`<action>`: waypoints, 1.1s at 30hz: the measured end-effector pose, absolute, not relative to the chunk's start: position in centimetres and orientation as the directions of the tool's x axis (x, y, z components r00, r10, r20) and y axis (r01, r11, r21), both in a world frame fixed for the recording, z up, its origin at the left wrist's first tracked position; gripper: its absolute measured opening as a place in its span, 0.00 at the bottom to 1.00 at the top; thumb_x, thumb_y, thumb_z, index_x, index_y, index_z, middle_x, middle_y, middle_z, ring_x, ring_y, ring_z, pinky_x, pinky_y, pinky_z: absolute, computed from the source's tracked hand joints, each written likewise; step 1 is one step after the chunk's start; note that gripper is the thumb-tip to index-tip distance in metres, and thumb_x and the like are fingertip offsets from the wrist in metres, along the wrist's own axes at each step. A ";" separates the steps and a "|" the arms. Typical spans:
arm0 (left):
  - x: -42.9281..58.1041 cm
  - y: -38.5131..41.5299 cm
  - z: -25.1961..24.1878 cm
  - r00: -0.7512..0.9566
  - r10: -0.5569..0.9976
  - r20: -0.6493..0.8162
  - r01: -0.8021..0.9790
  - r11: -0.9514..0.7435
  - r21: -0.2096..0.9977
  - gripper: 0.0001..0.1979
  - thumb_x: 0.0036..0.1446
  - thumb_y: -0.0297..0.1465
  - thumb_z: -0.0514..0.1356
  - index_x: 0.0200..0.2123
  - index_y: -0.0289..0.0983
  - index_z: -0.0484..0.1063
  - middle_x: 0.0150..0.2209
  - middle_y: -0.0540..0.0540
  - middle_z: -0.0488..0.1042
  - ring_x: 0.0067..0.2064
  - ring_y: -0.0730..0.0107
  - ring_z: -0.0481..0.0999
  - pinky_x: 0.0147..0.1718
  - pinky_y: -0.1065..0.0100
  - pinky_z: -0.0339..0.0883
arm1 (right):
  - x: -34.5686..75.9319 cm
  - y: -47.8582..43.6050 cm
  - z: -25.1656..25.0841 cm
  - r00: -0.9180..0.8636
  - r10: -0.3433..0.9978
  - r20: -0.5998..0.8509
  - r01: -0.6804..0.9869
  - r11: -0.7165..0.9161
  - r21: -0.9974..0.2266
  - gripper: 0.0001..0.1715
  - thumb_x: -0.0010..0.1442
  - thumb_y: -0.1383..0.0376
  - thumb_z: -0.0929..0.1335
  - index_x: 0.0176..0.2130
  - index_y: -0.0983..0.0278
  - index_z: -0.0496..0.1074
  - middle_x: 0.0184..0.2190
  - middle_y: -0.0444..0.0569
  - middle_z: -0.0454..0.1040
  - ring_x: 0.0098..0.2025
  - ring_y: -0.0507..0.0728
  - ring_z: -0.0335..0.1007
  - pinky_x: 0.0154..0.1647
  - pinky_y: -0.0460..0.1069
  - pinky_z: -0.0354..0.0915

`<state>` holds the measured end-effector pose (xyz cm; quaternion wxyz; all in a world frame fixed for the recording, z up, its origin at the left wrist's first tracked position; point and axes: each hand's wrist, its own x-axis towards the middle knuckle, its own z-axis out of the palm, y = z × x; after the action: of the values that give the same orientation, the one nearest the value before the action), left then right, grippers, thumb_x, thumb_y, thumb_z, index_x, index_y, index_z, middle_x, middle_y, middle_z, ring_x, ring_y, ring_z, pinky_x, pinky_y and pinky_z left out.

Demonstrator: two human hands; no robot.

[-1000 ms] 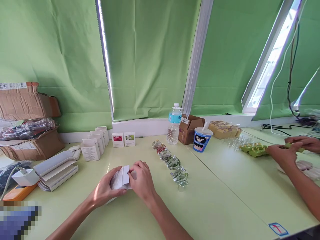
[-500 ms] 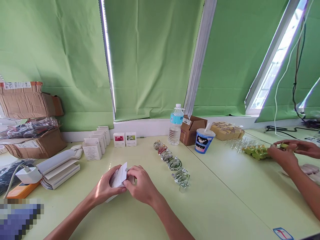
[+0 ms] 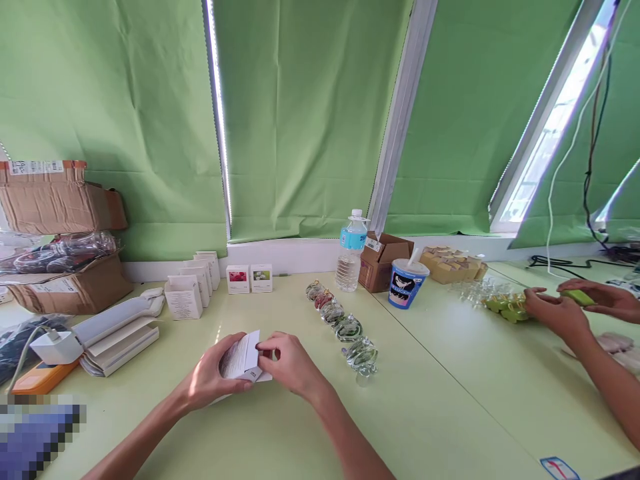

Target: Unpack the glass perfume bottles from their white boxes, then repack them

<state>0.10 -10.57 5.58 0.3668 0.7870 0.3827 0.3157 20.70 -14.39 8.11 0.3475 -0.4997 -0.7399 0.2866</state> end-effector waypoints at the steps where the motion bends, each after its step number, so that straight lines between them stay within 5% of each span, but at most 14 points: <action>1: 0.0 -10.7 5.9 0.524 0.825 0.213 0.368 -0.445 0.817 0.33 0.40 0.39 0.69 0.52 0.42 0.67 0.46 0.47 0.73 0.43 0.60 0.73 0.41 0.63 0.71 | 20.8 -14.4 8.2 -0.279 0.936 0.216 0.542 0.339 -0.769 0.08 0.54 0.61 0.69 0.31 0.63 0.77 0.30 0.44 0.70 0.27 0.50 0.58 0.27 0.44 0.55; 6: -0.1 -11.1 6.9 0.536 0.824 0.184 0.393 -0.437 0.809 0.31 0.43 0.39 0.68 0.52 0.41 0.67 0.45 0.47 0.73 0.42 0.61 0.73 0.40 0.64 0.70 | 20.5 -14.5 7.8 -0.231 0.947 0.223 0.549 0.316 -0.774 0.14 0.51 0.63 0.71 0.41 0.61 0.75 0.31 0.43 0.71 0.29 0.52 0.61 0.28 0.45 0.57; 11: -0.1 -10.9 6.5 0.525 0.827 0.203 0.387 -0.444 0.809 0.32 0.42 0.40 0.69 0.52 0.41 0.67 0.44 0.47 0.73 0.42 0.61 0.73 0.38 0.65 0.70 | 19.6 -14.8 7.6 -0.279 0.896 0.345 0.614 0.443 -0.653 0.07 0.58 0.67 0.66 0.32 0.61 0.75 0.37 0.47 0.71 0.38 0.54 0.67 0.38 0.46 0.61; 17: -0.1 -10.5 5.7 0.528 0.823 0.211 0.395 -0.458 0.797 0.33 0.43 0.42 0.68 0.53 0.41 0.65 0.44 0.46 0.72 0.41 0.61 0.72 0.38 0.65 0.69 | 19.4 -15.0 7.4 -0.230 0.903 0.364 0.746 0.404 -0.530 0.08 0.56 0.66 0.68 0.38 0.59 0.74 0.38 0.48 0.70 0.42 0.57 0.66 0.41 0.48 0.62; 22: -0.1 -10.6 5.9 0.570 0.797 0.202 0.397 -0.482 0.781 0.35 0.41 0.45 0.69 0.52 0.40 0.66 0.44 0.45 0.72 0.43 0.59 0.72 0.40 0.63 0.70 | 19.0 -14.5 6.6 -0.233 0.894 0.382 0.722 0.422 -0.548 0.07 0.50 0.71 0.69 0.32 0.61 0.74 0.39 0.48 0.71 0.44 0.57 0.66 0.43 0.47 0.61; 27: -0.2 -11.0 6.0 0.616 0.760 0.207 0.351 -0.500 0.792 0.36 0.42 0.47 0.68 0.54 0.41 0.64 0.45 0.46 0.72 0.44 0.59 0.73 0.43 0.61 0.70 | 18.5 -14.3 5.8 -0.236 0.916 0.325 0.639 0.398 -0.658 0.10 0.50 0.71 0.69 0.35 0.62 0.75 0.37 0.47 0.73 0.37 0.54 0.68 0.36 0.45 0.61; 33: 0.4 -11.5 5.4 0.595 0.755 0.274 0.425 -0.586 0.690 0.37 0.39 0.46 0.70 0.53 0.41 0.66 0.45 0.44 0.73 0.45 0.57 0.73 0.44 0.60 0.70 | 18.3 -14.2 4.6 -0.267 0.884 0.383 0.687 0.453 -0.568 0.05 0.46 0.73 0.67 0.26 0.65 0.73 0.30 0.48 0.71 0.33 0.54 0.66 0.32 0.45 0.58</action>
<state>0.44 -11.53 5.43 0.2913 0.8442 0.3495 0.2832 18.28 -14.15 4.56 0.3383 -0.5021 -0.7824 0.1459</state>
